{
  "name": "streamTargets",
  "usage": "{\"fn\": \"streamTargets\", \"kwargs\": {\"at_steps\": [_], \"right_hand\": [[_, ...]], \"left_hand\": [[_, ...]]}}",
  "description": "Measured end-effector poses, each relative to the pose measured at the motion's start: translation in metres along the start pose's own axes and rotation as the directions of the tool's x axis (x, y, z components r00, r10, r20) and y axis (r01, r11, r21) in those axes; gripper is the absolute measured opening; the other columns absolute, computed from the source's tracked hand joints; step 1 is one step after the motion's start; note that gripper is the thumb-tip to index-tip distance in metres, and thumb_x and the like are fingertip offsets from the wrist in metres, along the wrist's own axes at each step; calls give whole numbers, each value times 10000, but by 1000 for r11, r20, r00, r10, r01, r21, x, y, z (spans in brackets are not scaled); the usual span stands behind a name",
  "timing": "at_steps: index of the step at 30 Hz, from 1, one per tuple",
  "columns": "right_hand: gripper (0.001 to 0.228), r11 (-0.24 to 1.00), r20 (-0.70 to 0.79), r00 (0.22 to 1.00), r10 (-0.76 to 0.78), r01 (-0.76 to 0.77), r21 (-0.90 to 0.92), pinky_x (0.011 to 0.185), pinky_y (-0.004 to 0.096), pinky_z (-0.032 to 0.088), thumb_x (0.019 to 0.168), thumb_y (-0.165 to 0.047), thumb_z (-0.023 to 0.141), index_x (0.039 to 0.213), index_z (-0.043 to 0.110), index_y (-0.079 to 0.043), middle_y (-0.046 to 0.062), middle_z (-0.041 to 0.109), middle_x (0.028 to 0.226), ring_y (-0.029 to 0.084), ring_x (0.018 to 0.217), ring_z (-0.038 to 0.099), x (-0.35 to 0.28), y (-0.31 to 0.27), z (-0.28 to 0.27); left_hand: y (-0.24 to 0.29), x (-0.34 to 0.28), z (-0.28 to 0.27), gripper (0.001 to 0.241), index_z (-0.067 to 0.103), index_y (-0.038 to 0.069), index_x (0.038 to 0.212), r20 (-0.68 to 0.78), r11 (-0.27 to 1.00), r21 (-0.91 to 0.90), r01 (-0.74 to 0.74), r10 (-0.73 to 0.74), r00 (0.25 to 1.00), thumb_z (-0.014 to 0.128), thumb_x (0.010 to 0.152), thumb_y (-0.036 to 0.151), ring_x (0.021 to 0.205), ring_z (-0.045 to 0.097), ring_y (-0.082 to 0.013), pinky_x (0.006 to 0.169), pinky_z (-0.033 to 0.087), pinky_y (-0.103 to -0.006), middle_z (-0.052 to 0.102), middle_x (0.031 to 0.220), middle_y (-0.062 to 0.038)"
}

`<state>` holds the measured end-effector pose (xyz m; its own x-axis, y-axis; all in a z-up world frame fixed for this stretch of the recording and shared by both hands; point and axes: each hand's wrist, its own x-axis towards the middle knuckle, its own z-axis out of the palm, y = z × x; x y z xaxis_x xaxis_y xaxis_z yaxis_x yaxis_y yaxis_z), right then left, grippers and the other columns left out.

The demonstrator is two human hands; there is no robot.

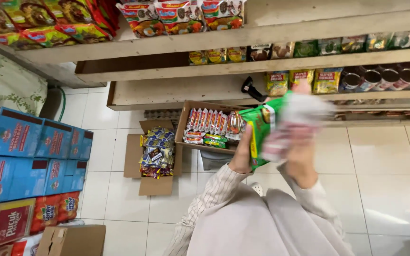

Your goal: Scanning packets of instant noodles with a barcode scanner and organizing them on grocery store shelves.

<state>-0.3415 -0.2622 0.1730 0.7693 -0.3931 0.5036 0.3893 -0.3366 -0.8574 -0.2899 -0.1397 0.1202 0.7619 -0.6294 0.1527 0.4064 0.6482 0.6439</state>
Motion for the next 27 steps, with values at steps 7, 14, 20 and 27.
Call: {"fn": "streamTargets", "kwargs": {"at_steps": [7, 14, 20, 27], "right_hand": [[669, 887, 274, 941, -199, 292, -357, 1328, 552, 36, 1039, -492, 425, 1528, 435, -37, 182, 306, 1681, 426, 1620, 120, -54, 2, 36], [747, 945, 62, 974, -216, 224, -237, 1345, 581, -15, 1120, -575, 258, 1617, 313, -20, 194, 209, 1734, 384, 1650, 41, -72, 22, 36], [838, 976, -92, 982, -165, 149, -161, 1333, 506, 64, 1098, -648, 229, 1610, 328, 8, 186, 325, 1697, 367, 1606, 213, -31, -7, -2], [858, 875, -41, 993, 115, -81, 478, 1250, 537, 347, 1103, -686, 347, 1543, 306, 49, 291, 537, 1449, 447, 1409, 538, -41, 30, -32]], "left_hand": [[0, -5, -35, 923, 177, 111, 1691, -72, 969, -211, 126, -144, 987, 319, 1020, 729, 1502, 378, -243, 1246, 318, -381, 306, 1686, -110], [-9, -17, -12, 881, 233, 102, 1656, 7, 968, 197, -157, 159, 987, 484, 1010, 645, 1502, 396, -266, 1263, 330, -408, 326, 1677, -109], [-24, -38, -12, 722, 391, -7, 1594, 230, 815, 561, -146, 16, 973, 524, 1102, 505, 1518, 408, -250, 1311, 303, -380, 454, 1629, -148], [-2, -48, 20, 609, 484, 37, 1557, 323, 700, 691, -183, -72, 944, 592, 1082, 403, 1432, 516, -267, 1250, 373, -370, 543, 1504, -136]]}}
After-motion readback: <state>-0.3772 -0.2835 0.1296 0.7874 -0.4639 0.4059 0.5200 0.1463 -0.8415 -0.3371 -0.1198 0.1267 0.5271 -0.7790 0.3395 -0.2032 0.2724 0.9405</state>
